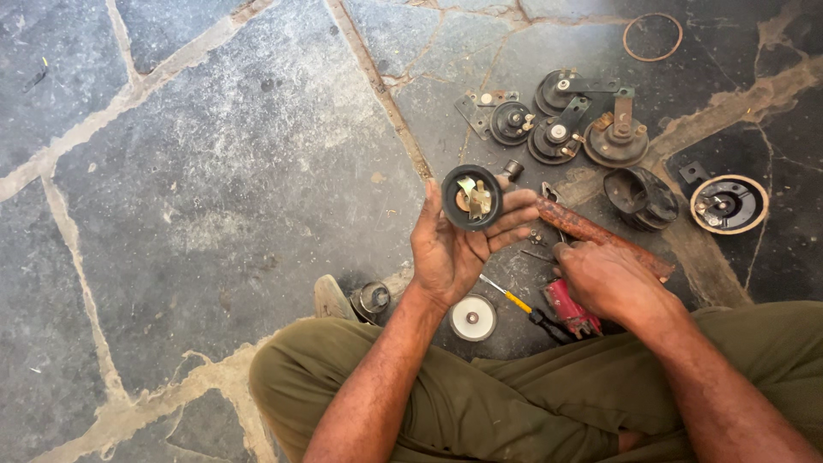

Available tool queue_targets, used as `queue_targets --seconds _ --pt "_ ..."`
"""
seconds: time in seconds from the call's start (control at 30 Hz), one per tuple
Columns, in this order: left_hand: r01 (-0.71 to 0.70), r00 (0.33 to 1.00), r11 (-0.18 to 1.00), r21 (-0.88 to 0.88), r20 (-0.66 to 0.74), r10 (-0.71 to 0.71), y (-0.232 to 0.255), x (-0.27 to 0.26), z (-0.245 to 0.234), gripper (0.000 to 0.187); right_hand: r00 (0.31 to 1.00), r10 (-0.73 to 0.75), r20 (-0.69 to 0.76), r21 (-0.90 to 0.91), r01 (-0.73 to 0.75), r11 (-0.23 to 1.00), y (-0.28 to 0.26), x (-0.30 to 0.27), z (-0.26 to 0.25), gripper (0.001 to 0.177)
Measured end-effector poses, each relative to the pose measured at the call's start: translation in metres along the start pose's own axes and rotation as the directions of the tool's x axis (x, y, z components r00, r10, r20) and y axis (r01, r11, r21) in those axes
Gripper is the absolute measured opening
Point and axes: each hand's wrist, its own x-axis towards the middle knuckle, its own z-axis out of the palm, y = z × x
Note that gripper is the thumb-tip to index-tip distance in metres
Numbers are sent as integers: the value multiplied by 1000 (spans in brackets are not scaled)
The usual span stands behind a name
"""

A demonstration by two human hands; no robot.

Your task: The person sits on the floor and uses a hammer and a metal rod to repeatedly strike a small circular mechanical part held in their left hand. They occasionally use a screwdriver to adjust the part. Several similar parts and tools are scattered on the floor nearby.

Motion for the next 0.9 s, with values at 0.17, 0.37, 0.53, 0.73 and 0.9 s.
queue_targets --seconds 0.17,0.37,0.53,0.73,0.9 --pt "-18 999 1000 4 47 18 1 -1 2 87 999 19 31 -15 -19 1000 1 1 1 23" --pt "-14 1000 999 -48 5 15 3 -3 2 74 998 0 -56 -73 -4 997 4 0 2 15" --pt "48 974 984 172 -224 -8 -2 15 -13 61 988 106 -111 -126 -120 985 13 3 -2 28" --pt "326 789 844 426 -614 5 -18 24 -48 48 926 -18 -377 -158 -45 986 13 0 -3 23" --pt "218 837 682 698 -493 237 -24 27 -68 38 920 122 -371 -99 -170 980 17 -10 -29 15"
